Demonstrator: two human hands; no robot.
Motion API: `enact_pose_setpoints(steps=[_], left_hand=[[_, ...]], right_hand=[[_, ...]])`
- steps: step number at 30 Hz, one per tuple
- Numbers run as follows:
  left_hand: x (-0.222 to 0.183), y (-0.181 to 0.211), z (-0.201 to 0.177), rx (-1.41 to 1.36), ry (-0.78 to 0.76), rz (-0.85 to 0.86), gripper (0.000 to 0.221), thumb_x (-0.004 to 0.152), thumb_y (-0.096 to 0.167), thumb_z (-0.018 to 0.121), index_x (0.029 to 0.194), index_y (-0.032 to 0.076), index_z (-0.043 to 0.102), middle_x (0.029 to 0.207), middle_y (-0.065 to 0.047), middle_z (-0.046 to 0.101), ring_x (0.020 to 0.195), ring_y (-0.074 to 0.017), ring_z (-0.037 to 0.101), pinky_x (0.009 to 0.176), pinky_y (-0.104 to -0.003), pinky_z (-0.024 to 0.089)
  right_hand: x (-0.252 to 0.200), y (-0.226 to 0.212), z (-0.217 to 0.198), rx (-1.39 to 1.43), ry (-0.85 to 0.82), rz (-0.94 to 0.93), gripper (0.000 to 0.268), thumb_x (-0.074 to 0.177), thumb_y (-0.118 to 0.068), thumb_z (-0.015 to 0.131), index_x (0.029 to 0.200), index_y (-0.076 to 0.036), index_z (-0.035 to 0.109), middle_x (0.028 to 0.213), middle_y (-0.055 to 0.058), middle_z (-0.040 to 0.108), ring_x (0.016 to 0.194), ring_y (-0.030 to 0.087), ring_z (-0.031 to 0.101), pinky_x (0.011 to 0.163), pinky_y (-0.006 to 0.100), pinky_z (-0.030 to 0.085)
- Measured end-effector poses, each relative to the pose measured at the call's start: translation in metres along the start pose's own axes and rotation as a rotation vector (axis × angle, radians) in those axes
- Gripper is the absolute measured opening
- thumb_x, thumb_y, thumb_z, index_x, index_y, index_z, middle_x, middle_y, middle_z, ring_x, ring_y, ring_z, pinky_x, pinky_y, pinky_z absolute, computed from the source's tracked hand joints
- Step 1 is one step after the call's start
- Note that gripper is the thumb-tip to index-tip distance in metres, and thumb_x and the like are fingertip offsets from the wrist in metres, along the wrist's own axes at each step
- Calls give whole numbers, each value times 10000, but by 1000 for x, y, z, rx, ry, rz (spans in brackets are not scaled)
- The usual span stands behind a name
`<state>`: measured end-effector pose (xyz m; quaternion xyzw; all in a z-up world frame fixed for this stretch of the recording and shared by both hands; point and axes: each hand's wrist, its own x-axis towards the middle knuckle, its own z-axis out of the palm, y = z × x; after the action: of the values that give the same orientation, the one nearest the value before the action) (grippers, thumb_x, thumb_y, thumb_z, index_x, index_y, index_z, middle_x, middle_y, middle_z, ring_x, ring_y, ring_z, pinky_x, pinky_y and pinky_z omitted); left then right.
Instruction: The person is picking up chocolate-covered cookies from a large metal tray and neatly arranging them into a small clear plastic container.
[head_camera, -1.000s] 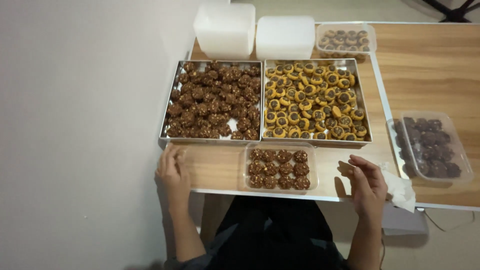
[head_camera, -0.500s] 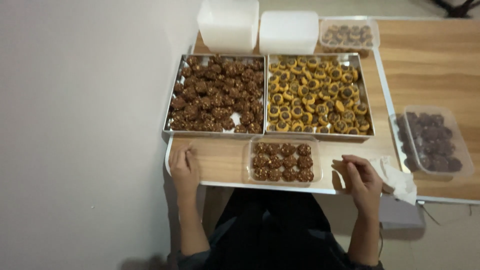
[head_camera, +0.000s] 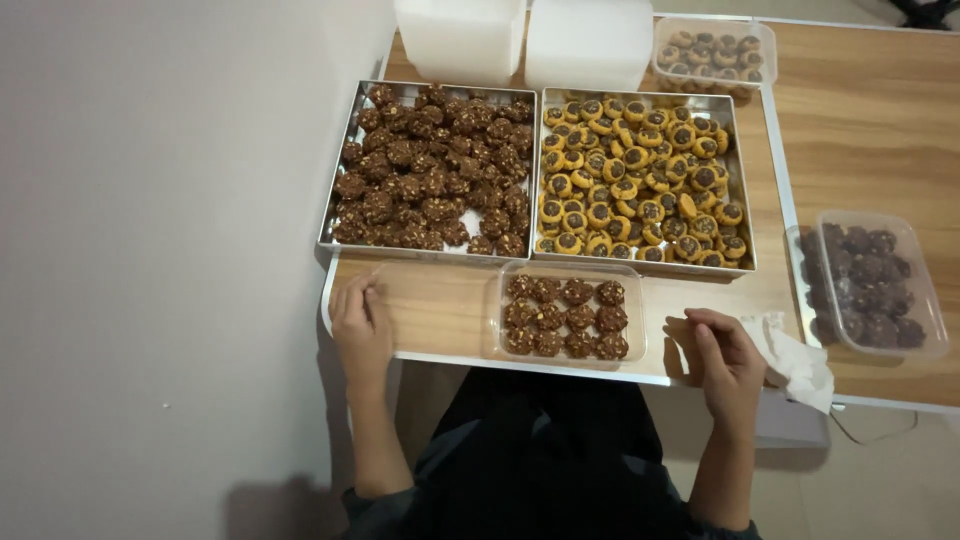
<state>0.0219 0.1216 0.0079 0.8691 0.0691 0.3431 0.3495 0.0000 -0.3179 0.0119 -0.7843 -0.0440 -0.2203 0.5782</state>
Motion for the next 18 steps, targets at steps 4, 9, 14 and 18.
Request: enact_pose_setpoints(steps=[4,9,14,18], left_hand=[[-1,-8,4,1,-1,3,159,1025,-12,517,1063,14,669,1016,-115,693,1039,-313,669,1014,-417,431],[-2,-7,2,6,-20,-20,169,1033,0,509,1090,30,665,1043,-106,692,1050,-295,667,1000,-407,433],[0,-6,3,11,-19,-20,157,1032,12,512,1074,24,663,1049,-115,690,1068,-305,664,1013,-418,424],[-5,-18,6,-8,9,119,223,1036,91,454,1091,19,658,1095,-129,691,1060,-307,634,1027,-412,411]], right_hand=[[1,2,-1,-4,-1,-4,117,1073,33,580,1114,64,686,1106,225,718,1105,296,681,1009,438,516],[0,6,1,15,6,0,108,1073,23,591,1110,53,688,1115,214,718,1093,281,682,995,421,522],[-1,0,2,34,2,13,114,1084,27,579,1124,59,680,1113,210,712,1080,265,674,1001,428,521],[-3,-7,0,-49,-22,129,145,1117,-59,556,1195,1,662,1214,123,689,1123,192,649,981,285,531]])
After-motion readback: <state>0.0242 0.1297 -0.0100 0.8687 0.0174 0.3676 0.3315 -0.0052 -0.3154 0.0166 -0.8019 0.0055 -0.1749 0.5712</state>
